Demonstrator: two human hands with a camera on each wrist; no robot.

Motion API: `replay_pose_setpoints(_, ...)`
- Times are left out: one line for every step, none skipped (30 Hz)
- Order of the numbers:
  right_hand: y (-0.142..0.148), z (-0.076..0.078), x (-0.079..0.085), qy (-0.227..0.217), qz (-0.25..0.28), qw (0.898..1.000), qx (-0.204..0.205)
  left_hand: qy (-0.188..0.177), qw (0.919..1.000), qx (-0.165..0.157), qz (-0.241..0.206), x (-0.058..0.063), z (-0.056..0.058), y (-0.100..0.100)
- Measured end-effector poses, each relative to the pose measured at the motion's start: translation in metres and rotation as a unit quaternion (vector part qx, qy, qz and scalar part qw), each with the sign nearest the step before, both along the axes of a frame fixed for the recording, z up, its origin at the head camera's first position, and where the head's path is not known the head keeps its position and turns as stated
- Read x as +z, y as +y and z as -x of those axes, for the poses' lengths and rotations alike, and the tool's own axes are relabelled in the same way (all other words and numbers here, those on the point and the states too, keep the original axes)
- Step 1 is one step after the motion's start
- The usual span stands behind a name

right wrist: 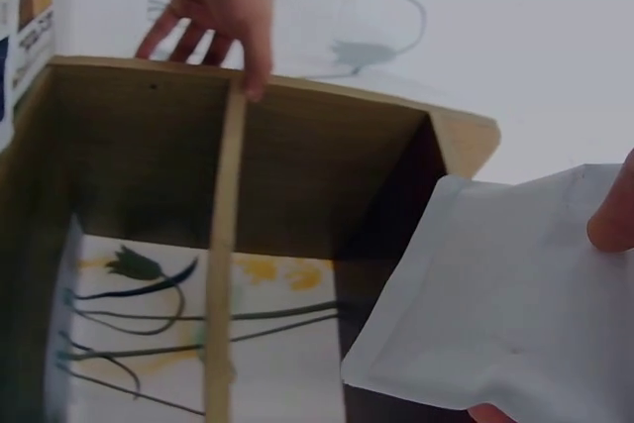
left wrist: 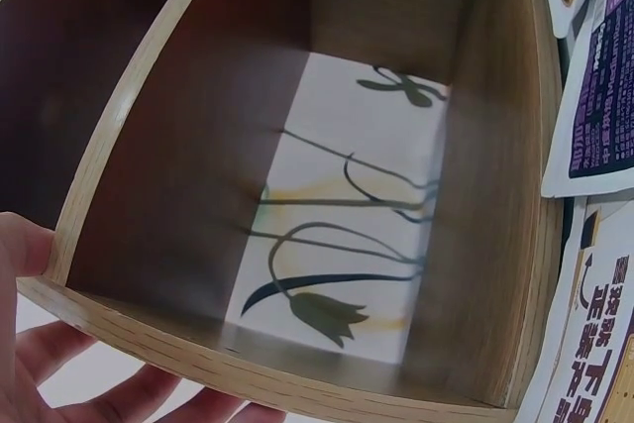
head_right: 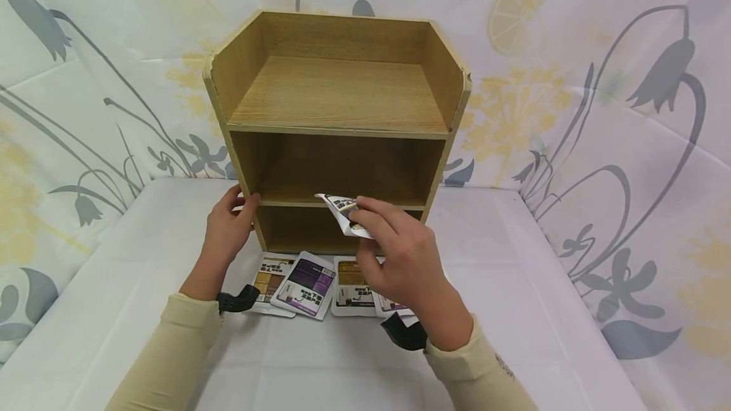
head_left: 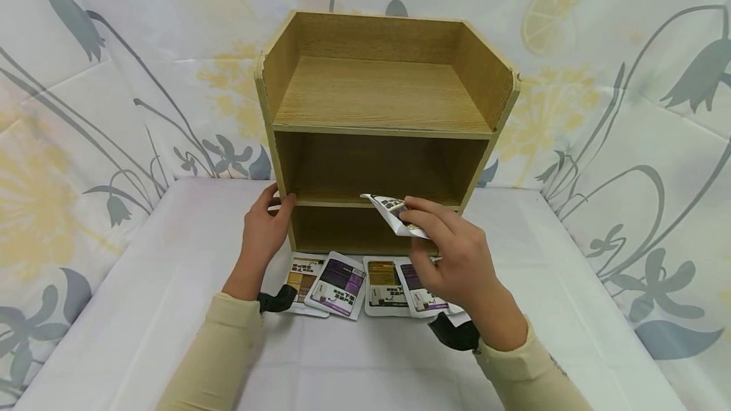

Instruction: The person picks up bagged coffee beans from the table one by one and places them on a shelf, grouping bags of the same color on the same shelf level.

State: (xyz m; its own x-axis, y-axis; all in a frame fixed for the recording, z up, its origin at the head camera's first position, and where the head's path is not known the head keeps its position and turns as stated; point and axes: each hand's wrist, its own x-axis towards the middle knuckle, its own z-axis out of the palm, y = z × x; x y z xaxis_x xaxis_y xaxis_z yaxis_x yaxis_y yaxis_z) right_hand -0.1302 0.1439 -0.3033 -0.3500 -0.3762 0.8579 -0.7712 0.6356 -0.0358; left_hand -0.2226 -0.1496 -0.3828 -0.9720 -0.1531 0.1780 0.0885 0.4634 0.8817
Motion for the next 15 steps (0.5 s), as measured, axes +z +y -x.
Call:
replay_pose_setpoints(0.0, 0.0, 0.002, 0.004, 0.002, 1.0, 0.001, -0.001, 1.0, 0.0, -0.001, 0.0, 0.0, 0.0)
replay_pose_setpoints(0.001, 0.0, 0.005, 0.007, 0.005, 1.0, 0.003, -0.001, 1.0, 0.0, -0.002, -0.001, 0.0, 0.0)
replay_pose_setpoints(0.001, 0.001, 0.007, 0.01, 0.006, 1.0, 0.005, -0.002, 1.0, 0.001, -0.002, -0.001, 0.001, 0.0)
replay_pose_setpoints(0.001, 0.001, 0.009, 0.012, 0.008, 1.0, 0.006, -0.002, 1.0, 0.001, -0.002, -0.002, 0.001, 0.0)
replay_pose_setpoints(0.002, 0.001, 0.012, 0.014, 0.009, 1.0, 0.006, -0.003, 1.0, 0.001, -0.002, -0.002, 0.001, 0.0)
replay_pose_setpoints(0.003, 0.001, 0.014, 0.016, 0.01, 1.0, 0.007, -0.003, 1.0, 0.003, -0.002, -0.002, 0.002, 0.0)
replay_pose_setpoints(0.003, 0.001, 0.016, 0.019, 0.011, 1.0, 0.006, -0.003, 1.0, 0.003, -0.001, -0.003, 0.002, 0.0)
replay_pose_setpoints(0.004, 0.002, 0.018, 0.022, 0.013, 1.0, 0.006, -0.003, 1.0, 0.003, -0.001, -0.003, 0.002, 0.0)
replay_pose_setpoints(0.004, 0.002, 0.02, 0.026, 0.015, 1.0, 0.004, -0.003, 1.0, 0.003, 0.0, -0.003, 0.002, 0.0)
replay_pose_setpoints(0.005, 0.002, 0.023, 0.03, 0.017, 0.999, 0.004, -0.003, 1.0, 0.003, 0.001, -0.003, 0.002, 0.0)
replay_pose_setpoints(0.005, 0.003, 0.025, 0.035, 0.02, 0.999, 0.004, -0.003, 1.0, 0.004, 0.0, -0.003, 0.002, 0.0)
replay_pose_setpoints(0.006, 0.003, 0.027, 0.041, 0.023, 0.999, 0.004, -0.003, 1.0, 0.003, 0.001, -0.003, 0.002, 0.0)
replay_pose_setpoints(0.006, 0.004, 0.029, 0.046, 0.025, 0.999, 0.004, -0.003, 1.0, 0.003, 0.002, -0.003, 0.002, -0.001)
replay_pose_setpoints(0.007, 0.004, 0.031, 0.051, 0.026, 0.998, 0.004, -0.004, 1.0, 0.003, 0.001, -0.003, 0.002, 0.0)
replay_pose_setpoints(0.007, 0.005, 0.033, 0.055, 0.027, 0.998, 0.004, -0.005, 1.0, 0.004, 0.001, -0.003, 0.002, 0.0)
